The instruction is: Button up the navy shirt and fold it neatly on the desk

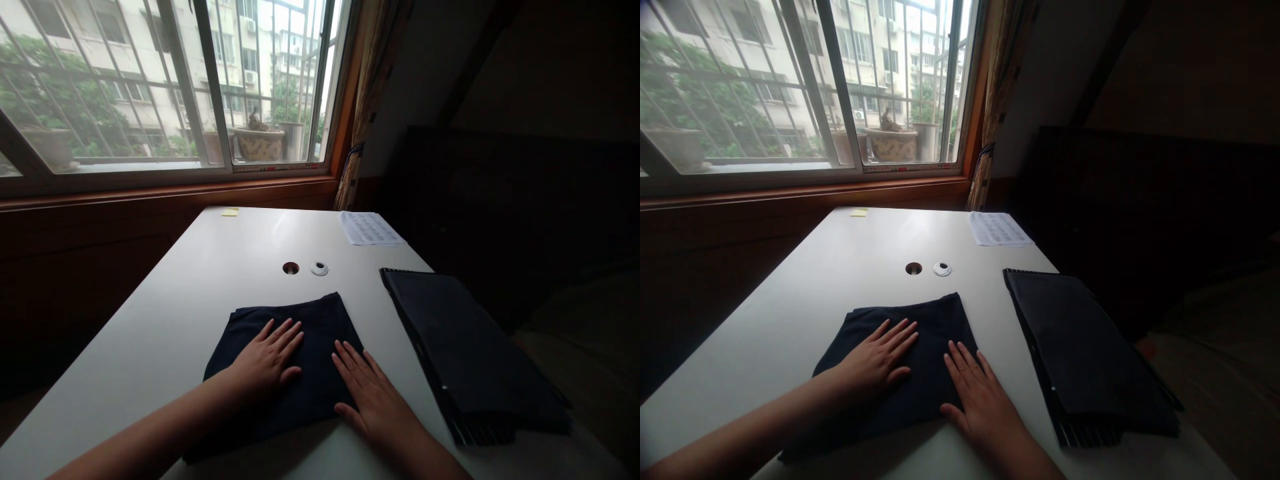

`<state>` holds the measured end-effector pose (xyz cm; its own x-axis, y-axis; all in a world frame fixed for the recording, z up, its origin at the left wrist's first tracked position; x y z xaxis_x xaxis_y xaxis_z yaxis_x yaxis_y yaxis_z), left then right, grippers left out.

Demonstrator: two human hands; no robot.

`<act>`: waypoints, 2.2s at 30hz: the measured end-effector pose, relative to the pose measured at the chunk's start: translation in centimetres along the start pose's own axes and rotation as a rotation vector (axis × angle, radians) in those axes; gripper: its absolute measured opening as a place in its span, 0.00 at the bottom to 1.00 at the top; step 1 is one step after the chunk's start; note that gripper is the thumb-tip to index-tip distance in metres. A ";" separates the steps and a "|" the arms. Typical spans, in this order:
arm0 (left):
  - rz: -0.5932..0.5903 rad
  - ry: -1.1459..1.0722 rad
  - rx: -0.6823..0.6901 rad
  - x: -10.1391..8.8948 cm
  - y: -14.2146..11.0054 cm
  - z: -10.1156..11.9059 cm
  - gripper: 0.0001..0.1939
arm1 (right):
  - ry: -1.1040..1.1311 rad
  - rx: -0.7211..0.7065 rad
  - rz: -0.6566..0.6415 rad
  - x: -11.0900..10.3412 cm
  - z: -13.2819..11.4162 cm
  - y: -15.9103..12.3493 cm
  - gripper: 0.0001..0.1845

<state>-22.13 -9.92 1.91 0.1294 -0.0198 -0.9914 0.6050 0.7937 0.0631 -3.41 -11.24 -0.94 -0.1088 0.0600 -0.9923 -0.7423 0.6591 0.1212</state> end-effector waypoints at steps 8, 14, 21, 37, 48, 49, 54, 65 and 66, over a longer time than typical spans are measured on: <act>0.095 0.027 -0.220 0.8 -1.7 -8.2 0.33 | 0.065 0.009 -0.080 0.4 0.3 0.1 0.43; 0.091 0.063 -0.394 1.4 -3.6 -12.1 0.32 | 0.106 0.021 -0.181 0.4 0.7 0.2 0.40; 0.112 0.090 -0.509 1.2 -4.6 -13.5 0.31 | 0.173 0.018 -0.124 -3.0 -0.3 4.0 0.36; 0.115 0.076 -0.555 1.2 -4.9 -13.4 0.32 | 0.148 -0.059 -0.164 0.2 3.8 13.2 0.37; 0.154 0.070 -0.570 0.0 -5.1 -13.4 0.31 | 0.030 0.270 -0.039 0.2 9.3 12.7 0.35; 0.177 0.074 -0.559 -0.8 -5.0 -12.7 0.30 | 0.024 0.259 -0.016 -0.4 8.2 12.4 0.35; 0.208 0.065 -0.311 -4.0 -3.8 -4.5 0.26 | 0.056 0.058 0.006 -1.9 0.1 10.0 0.34; 0.177 0.095 -0.179 0.9 -5.9 1.8 0.35 | 0.106 -0.004 -0.035 -0.5 -2.9 7.3 0.35; 0.196 0.109 -0.183 0.8 -6.2 1.6 0.35 | 0.108 0.000 -0.036 -0.6 -2.7 7.2 0.35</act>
<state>-24.54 -15.82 0.94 0.1391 0.2026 -0.9693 0.4239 0.8725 0.2431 -10.47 -8.53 0.58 -0.1524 -0.0448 -0.9873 -0.7473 0.6590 0.0855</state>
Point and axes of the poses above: each hand's wrist, its own y-axis towards the middle knuckle, its own x-axis out of the palm, z = x × y, the point moved 9 cm from there along y, towards the middle knuckle, and after that the axes turned 2 degrees about -y, right-handed, at the moved point
